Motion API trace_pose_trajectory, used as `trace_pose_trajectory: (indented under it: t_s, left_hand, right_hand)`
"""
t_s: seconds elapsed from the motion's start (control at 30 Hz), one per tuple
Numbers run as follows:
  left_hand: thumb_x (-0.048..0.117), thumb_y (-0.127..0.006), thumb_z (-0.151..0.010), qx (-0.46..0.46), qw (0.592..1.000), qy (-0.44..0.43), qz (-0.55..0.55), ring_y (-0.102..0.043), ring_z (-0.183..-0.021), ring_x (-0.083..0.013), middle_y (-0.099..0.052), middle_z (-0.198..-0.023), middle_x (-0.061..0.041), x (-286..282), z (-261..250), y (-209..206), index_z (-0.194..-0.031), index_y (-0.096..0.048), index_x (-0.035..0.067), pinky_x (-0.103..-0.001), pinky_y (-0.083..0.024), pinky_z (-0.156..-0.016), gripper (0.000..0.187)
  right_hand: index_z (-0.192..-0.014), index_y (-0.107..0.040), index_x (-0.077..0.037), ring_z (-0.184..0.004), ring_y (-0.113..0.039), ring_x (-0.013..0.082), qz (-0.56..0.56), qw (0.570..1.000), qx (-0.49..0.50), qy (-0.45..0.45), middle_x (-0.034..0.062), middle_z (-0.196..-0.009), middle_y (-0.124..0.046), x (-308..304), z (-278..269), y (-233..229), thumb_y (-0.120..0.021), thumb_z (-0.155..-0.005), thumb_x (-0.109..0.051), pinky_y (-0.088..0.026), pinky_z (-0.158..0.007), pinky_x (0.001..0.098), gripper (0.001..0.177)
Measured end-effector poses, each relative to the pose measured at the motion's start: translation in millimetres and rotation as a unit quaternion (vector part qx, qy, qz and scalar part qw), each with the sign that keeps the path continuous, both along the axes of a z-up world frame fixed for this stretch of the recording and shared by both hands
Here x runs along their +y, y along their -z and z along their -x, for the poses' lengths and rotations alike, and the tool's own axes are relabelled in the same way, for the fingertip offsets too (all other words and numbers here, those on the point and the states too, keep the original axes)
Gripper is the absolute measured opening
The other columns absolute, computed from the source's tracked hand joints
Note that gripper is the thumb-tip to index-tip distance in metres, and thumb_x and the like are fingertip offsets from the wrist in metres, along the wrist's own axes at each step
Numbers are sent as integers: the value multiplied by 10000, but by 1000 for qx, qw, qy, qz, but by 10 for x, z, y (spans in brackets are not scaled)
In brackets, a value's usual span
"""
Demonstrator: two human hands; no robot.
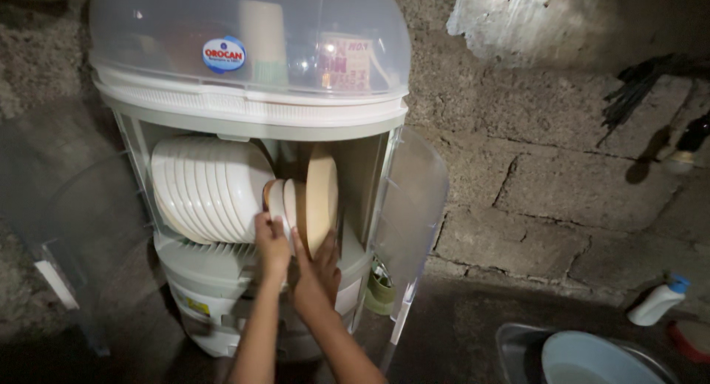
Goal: The person takes plates, bowls, a mug, and cutlery from a dish cabinet and organizes them on a dining table before portioning food from plastic bags into a bowl.
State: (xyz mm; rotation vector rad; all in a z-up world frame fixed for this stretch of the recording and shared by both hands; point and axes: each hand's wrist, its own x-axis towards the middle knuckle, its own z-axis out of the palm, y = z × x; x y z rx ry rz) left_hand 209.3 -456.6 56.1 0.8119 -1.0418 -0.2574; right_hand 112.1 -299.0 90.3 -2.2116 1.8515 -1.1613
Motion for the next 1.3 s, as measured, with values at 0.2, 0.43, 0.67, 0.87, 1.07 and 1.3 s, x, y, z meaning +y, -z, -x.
trace_pose_trajectory:
  t_s: [0.2,0.43,0.67,0.87,1.07,1.3]
  left_hand:
    - [143,-564,-1047,50,999,13,17,-546,-893,-199,-602,-970,-104,101,-242,55,-1099,-565,6,-357,-472,-836,146]
    - [221,-568,-1057,69,997,-36,9,-576,-960,-207,-630,-1030,-106,559,-400,-113,-1152,-555,-2,-348,-471,-906,243]
    - [342,-560,-1106,103,980,-163,42,-593,-1060,-259,-602,-1185,-174,1322,-657,-453,-1269,-500,-33,-385,-479,-939,414]
    - [206,-508,-1156,88,974,-150,147,-612,-1087,-218,-631,-1177,-169,1898,-703,-652,-1253,-487,-40,-353,-499,-992,265]
    - [144,-499,-1133,143,973,-120,134,-586,-1036,-186,-625,-1137,-131,2108,-672,-534,-1214,-494,-29,-340,-501,-956,191]
    - [113,-507,-1100,176,964,-117,159,-582,-1008,-169,-628,-1123,-105,2405,-548,-413,-1195,-513,-9,-321,-513,-921,154]
  right_hand:
    - [-1577,-265,-400,-1469,-154,573,112,993,-15,-12,332,-1625,32,-102,-2,158,-731,-842,-97,-384,-1020,646,921]
    - [-1564,-358,-429,-1533,-109,478,106,994,-17,-23,291,-1670,125,21,18,55,-709,-706,119,-386,-1138,495,1077]
    - [-1569,-308,-331,-1533,-67,518,147,984,-24,-95,278,-1652,105,7,59,66,-717,-671,124,-233,-1236,506,1087]
    - [-1603,-288,-327,-1500,-60,563,122,985,-28,-122,358,-1630,71,48,20,87,-721,-731,78,-177,-1223,540,1054]
    - [-1592,-286,-256,-1492,-105,589,177,970,-85,-146,399,-1607,-55,125,64,82,-720,-698,59,-200,-1206,562,1043]
    - [-1601,-340,-145,-1543,-181,514,211,905,-237,-283,375,-1653,-119,455,123,159,-651,-772,87,-232,-1223,502,915]
